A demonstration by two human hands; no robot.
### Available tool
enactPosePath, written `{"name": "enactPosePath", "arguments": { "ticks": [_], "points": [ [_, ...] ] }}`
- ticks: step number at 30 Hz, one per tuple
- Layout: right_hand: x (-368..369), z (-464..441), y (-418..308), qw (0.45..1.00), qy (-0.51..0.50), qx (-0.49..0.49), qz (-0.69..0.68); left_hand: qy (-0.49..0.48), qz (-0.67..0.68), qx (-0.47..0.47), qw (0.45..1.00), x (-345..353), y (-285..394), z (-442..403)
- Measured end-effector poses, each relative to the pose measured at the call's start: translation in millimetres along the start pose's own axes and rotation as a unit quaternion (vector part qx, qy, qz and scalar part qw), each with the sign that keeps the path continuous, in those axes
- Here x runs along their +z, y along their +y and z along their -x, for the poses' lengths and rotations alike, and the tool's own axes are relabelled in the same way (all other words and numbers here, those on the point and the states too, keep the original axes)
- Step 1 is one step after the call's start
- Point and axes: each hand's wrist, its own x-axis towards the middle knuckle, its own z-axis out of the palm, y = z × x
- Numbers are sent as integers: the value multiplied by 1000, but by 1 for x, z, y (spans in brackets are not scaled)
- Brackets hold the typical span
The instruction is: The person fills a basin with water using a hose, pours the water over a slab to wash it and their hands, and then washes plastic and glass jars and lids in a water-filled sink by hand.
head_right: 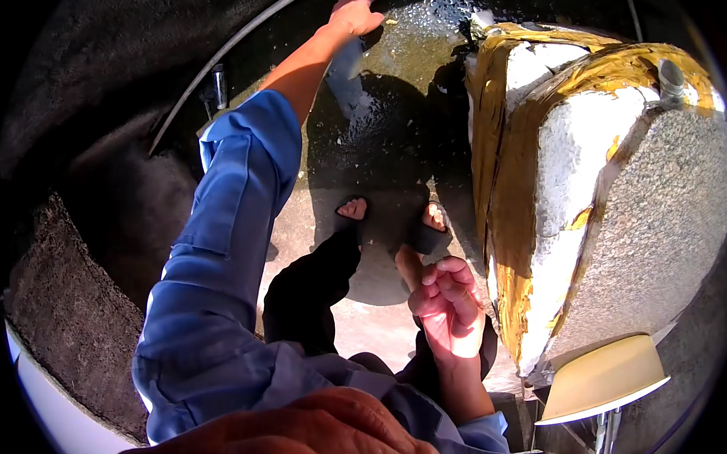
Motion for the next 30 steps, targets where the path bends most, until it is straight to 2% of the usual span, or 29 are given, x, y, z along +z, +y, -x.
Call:
{"name": "enactPosePath", "arguments": {
  "ticks": [2, 4, 7, 10, 12, 15, 20, 22, 24, 26, 28, 30],
  "points": [
    [3, 0, -1, 999, 28, 12, -15, -10, 8, 8, 1000, -2, -2, 2],
    [-1, 0, -2, 1000, 2, 16, -14, -36, -7, 18, 999, -6, -2, -2],
    [-4, -1, -7, 999, -20, 23, -10, -42, 8, -51, 998, -5, 2, -9],
    [-6, 1, -10, 1000, -7, 1, -5, -71, -16, -60, 996, -11, 10, -10],
    [-4, 2, -12, 1000, -19, -13, 11, -44, -6, -51, 998, -3, 9, -6],
    [-4, 4, -7, 1000, 11, -19, 14, 65, 54, 46, 995, -18, 17, 24],
    [-4, 5, 8, 999, -2, 7, 41, 26, 211, 48, 976, -69, 33, 124],
    [-6, 1, 11, 998, 6, -6, 65, -61, 414, -14, 908, -110, 49, 177],
    [-12, -1, 20, 1000, 9, -2, 24, -122, 462, -50, 877, -146, 56, 221],
    [-36, -4, 32, 999, -31, -7, -7, -186, 637, -101, 741, -180, 58, 259],
    [-57, -6, 43, 999, -17, -22, -19, -220, 727, -94, 644, -227, 68, 293],
    [-77, -3, 56, 1000, -1, 4, -8, -243, 762, -67, 596, -279, 78, 323]
  ]
}}
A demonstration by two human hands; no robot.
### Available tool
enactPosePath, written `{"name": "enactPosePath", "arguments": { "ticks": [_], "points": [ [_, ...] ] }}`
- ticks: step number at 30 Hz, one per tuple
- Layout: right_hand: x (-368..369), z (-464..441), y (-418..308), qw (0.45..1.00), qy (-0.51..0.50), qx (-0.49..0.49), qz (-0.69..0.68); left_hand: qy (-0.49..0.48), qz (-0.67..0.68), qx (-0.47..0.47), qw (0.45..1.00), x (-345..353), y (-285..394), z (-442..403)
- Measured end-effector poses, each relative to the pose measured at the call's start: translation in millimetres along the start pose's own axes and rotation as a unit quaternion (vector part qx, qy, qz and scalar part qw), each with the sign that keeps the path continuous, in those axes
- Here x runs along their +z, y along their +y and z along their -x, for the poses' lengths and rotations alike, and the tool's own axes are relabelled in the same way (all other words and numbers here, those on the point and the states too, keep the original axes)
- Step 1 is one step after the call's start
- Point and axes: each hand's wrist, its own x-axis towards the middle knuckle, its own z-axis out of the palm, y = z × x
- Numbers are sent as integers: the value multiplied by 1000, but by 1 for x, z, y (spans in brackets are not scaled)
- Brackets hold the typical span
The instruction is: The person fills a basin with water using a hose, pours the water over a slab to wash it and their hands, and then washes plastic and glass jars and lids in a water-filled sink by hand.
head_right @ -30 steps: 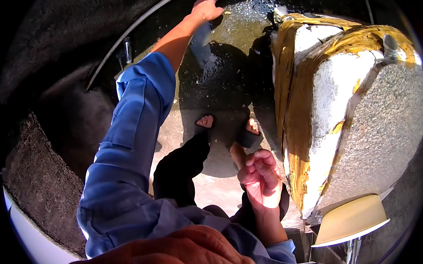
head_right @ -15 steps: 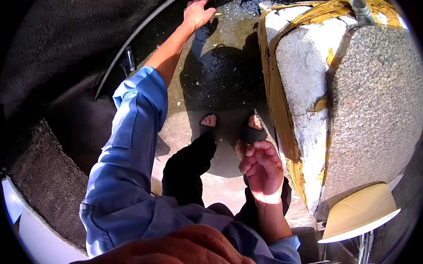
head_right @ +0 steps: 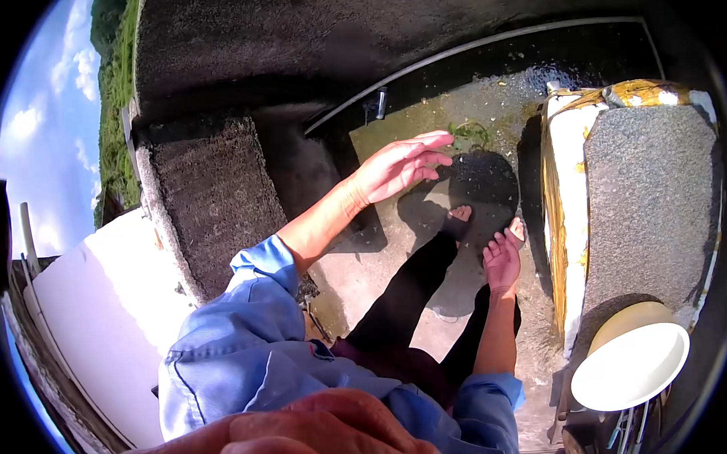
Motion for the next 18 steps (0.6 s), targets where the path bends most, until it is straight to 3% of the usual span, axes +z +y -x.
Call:
{"name": "enactPosePath", "arguments": {
  "ticks": [2, 6, 9, 10, 12, 13, 14, 15, 16, 18],
  "points": [
    [-13, 10, 12, 997, 60, 48, 33, -36, -51, -11, 998, 34, 44, 44],
    [19, 59, -9, 992, 35, 19, 116, -82, -8, 66, 994, 92, 148, 116],
    [61, 107, -35, 991, 13, -5, 136, -54, 17, 264, 963, 129, 251, 161],
    [74, 124, -41, 991, 14, -21, 135, -48, 7, 346, 937, 130, 292, 172],
    [90, 158, -49, 990, 11, -49, 132, -31, -142, 515, 845, 117, 375, 184],
    [92, 171, -51, 989, 2, -59, 136, 117, 2, 523, 844, 104, 404, 187],
    [89, 185, -52, 989, 4, -69, 133, 204, 53, 535, 818, 98, 419, 187],
    [75, 196, -49, 987, 37, -81, 136, 180, 108, 476, 854, 42, 457, 181],
    [69, 215, -45, 989, 33, -102, 105, 202, 121, 465, 853, 53, 440, 176],
    [50, 251, -35, 987, 53, -142, 58, 141, -83, 408, 898, 49, 398, 151]
  ]
}}
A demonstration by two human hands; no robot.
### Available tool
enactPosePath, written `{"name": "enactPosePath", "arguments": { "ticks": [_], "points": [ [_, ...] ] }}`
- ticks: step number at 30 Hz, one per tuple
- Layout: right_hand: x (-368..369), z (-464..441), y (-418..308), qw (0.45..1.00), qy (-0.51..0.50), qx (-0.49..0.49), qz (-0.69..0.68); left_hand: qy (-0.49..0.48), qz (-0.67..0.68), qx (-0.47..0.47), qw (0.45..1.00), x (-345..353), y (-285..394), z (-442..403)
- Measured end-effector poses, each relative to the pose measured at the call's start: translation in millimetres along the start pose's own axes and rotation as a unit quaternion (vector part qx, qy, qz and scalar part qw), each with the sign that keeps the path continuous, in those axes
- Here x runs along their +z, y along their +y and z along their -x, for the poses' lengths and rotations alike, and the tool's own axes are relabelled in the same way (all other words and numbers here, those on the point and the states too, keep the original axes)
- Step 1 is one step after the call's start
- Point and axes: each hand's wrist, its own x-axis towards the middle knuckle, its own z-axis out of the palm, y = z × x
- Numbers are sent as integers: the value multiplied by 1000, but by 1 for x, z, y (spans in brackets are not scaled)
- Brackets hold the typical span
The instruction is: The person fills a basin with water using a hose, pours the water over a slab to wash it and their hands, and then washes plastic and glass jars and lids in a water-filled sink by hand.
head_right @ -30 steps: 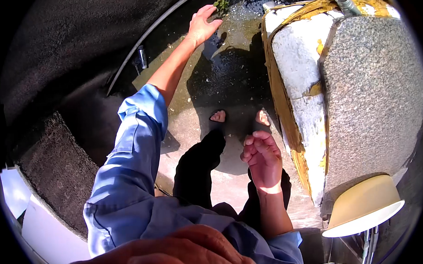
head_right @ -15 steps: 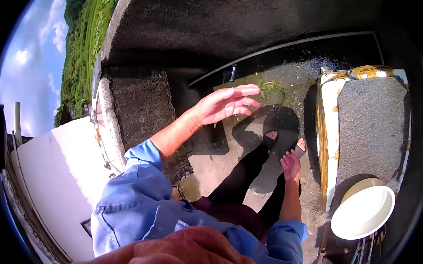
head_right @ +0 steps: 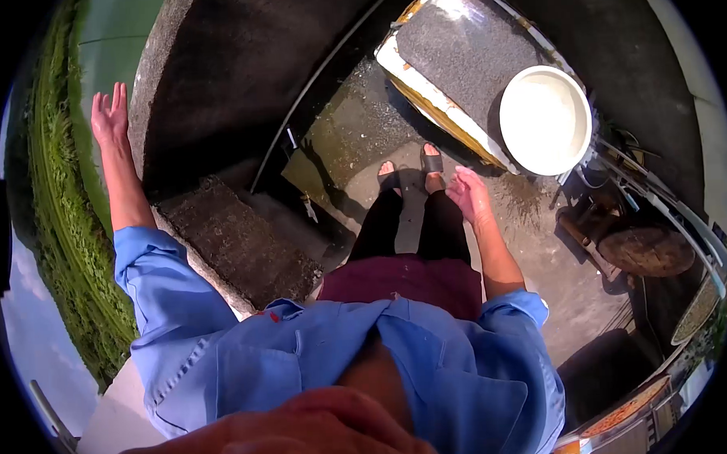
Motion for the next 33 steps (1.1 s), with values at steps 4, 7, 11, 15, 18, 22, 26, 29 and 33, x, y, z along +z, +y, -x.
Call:
{"name": "enactPosePath", "arguments": {
  "ticks": [4, 7, 11, 15, 18, 22, 26, 29, 33],
  "points": [
    [-84, 23, 18, 970, 149, -63, -183, -117, -196, -165, 960, 80, -117, 163],
    [-135, 23, 10, 930, 230, -97, -269, -130, -242, -288, 917, 69, -196, 225],
    [-162, 2, -33, 944, 218, -145, -201, -119, -280, -346, 888, 69, -283, 295],
    [-199, -50, -89, 975, 123, -163, -88, -165, -372, -315, 858, 95, -364, 352],
    [-220, -73, -111, 982, 95, -134, -91, -195, -448, -217, 845, 134, -422, 385],
    [-205, -47, -145, 981, 106, -117, 108, -239, -554, 67, 794, 197, -503, 388],
    [-162, 14, -203, 954, 128, -129, 238, -355, -569, 267, 692, 297, -566, 362],
    [-154, 42, -236, 954, 124, -64, 266, -427, -504, 264, 703, 337, -607, 358],
    [-162, 70, -257, 942, 199, -23, 270, -450, -389, 420, 685, 367, -624, 384]
  ]
}}
